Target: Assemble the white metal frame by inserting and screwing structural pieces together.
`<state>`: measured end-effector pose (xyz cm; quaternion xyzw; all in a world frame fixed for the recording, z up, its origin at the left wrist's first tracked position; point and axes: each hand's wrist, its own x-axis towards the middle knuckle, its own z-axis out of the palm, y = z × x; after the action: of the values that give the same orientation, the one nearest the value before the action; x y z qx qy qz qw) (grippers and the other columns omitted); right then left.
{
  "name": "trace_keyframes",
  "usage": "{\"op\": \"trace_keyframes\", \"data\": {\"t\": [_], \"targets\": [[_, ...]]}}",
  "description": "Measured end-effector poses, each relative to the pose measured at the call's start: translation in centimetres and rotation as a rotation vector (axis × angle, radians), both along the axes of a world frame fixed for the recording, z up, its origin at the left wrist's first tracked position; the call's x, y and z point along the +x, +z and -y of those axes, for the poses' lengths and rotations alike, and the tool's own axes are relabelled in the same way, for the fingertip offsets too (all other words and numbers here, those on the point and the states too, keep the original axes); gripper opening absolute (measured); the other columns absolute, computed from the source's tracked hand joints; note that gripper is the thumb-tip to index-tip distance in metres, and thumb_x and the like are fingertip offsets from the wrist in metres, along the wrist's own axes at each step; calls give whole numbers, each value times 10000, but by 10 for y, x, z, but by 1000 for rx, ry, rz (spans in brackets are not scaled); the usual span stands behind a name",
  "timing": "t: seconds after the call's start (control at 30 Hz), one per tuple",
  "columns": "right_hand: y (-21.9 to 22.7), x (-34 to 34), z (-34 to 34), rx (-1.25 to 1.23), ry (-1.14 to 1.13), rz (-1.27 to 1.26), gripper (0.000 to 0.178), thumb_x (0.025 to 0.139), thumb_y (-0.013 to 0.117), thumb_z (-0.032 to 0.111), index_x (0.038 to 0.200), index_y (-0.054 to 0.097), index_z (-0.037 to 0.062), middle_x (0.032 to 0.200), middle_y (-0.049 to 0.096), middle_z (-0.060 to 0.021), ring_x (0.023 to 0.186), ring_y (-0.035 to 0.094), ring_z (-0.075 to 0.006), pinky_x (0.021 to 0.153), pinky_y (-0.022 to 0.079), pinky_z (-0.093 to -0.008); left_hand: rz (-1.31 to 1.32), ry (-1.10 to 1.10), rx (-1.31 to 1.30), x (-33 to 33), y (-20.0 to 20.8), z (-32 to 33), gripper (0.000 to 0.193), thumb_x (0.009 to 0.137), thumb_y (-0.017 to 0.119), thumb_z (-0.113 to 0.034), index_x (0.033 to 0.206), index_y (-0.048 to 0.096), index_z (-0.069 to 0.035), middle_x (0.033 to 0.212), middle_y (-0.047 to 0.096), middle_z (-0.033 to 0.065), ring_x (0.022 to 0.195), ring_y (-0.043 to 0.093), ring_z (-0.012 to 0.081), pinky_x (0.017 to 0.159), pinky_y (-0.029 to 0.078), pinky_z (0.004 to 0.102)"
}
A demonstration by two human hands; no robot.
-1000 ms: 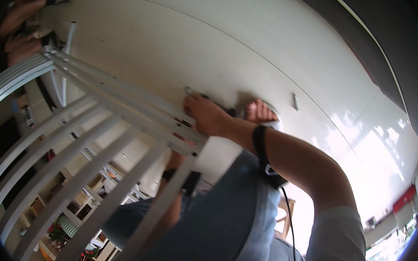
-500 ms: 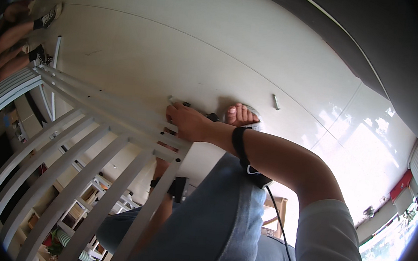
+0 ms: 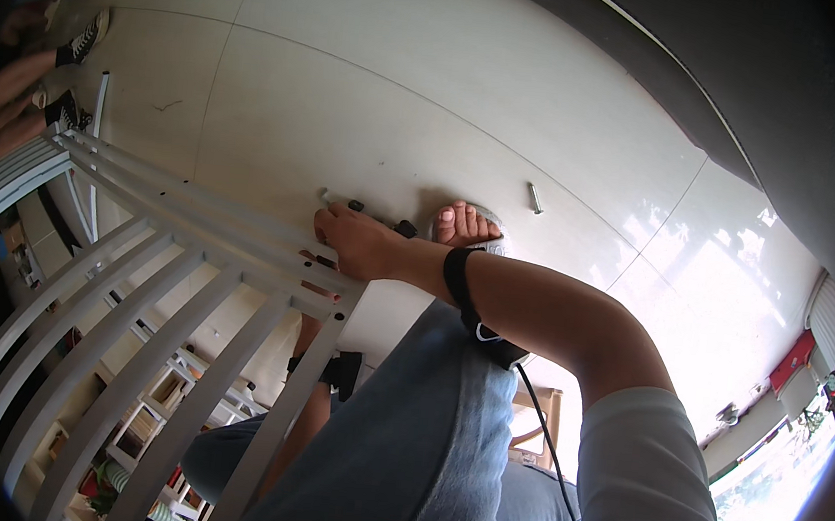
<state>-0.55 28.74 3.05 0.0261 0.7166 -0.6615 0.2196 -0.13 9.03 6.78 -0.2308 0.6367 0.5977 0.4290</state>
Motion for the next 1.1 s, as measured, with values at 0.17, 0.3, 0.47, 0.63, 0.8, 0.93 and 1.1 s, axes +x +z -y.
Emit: {"op": "trace_keyframes", "data": {"t": [0.17, 0.3, 0.47, 0.63, 0.8, 0.93, 1.1], "targets": [[9, 2, -3, -1, -26, -4, 403, 743, 737, 31, 1065, 494, 34, 1101, 539, -164, 1077, 581, -369, 898, 480, -433, -6, 2, 14, 8, -2, -2, 199, 986, 604, -299, 1111, 555, -154, 950, 586, -13, 793, 558, 100, 710, 466, 273], [5, -2, 0, -4, -21, -44, 376, 751, 717, 23, 1053, 493, 30, 1084, 537, -170, 1056, 584, -373, 884, 482, -432, -11, 9, 19, 12, -5, -1, 199, 985, 604, -296, 1114, 555, -152, 952, 587, -12, 794, 560, 101, 710, 467, 274], [6, -1, -3, 9, -17, -50, 378, 754, 720, 31, 1053, 489, 27, 1091, 528, -175, 1052, 587, -374, 881, 486, -424, -24, 13, 18, 16, -6, 6, 201, 985, 605, -292, 1118, 556, -151, 954, 587, -10, 796, 561, 103, 711, 469, 276], [11, 2, -6, -17, -35, -54, 397, 774, 731, 56, 1079, 480, 18, 1117, 514, -180, 1049, 590, -379, 884, 488, -424, -39, 15, 16, 20, -5, 14, 202, 984, 606, -289, 1122, 556, -149, 956, 588, -8, 797, 563, 104, 712, 471, 277], [10, 3, -3, 37, -20, -83, 388, 793, 719, 62, 1091, 478, 5, 1126, 516, -190, 1085, 584, -391, 899, 483, -433, -36, 14, 52, 29, -12, 5, 204, 984, 607, -285, 1126, 557, -148, 959, 589, -7, 799, 565, 106, 713, 472, 279], [8, -3, 0, 3, -15, -24, 406, 774, 736, 50, 1090, 485, 1, 1139, 516, -192, 1117, 573, -394, 915, 480, -439, -17, 13, 96, 42, -24, -10, 205, 983, 608, -282, 1129, 557, -146, 961, 589, -5, 800, 566, 107, 714, 474, 280], [8, -1, -2, 31, 13, -69, 418, 776, 727, 60, 1117, 495, -8, 1153, 513, -196, 1086, 597, -392, 915, 498, -436, -30, 16, 112, 47, -28, -11, 206, 983, 609, -278, 1132, 557, -145, 963, 590, -3, 802, 568, 109, 715, 475, 282]]}}
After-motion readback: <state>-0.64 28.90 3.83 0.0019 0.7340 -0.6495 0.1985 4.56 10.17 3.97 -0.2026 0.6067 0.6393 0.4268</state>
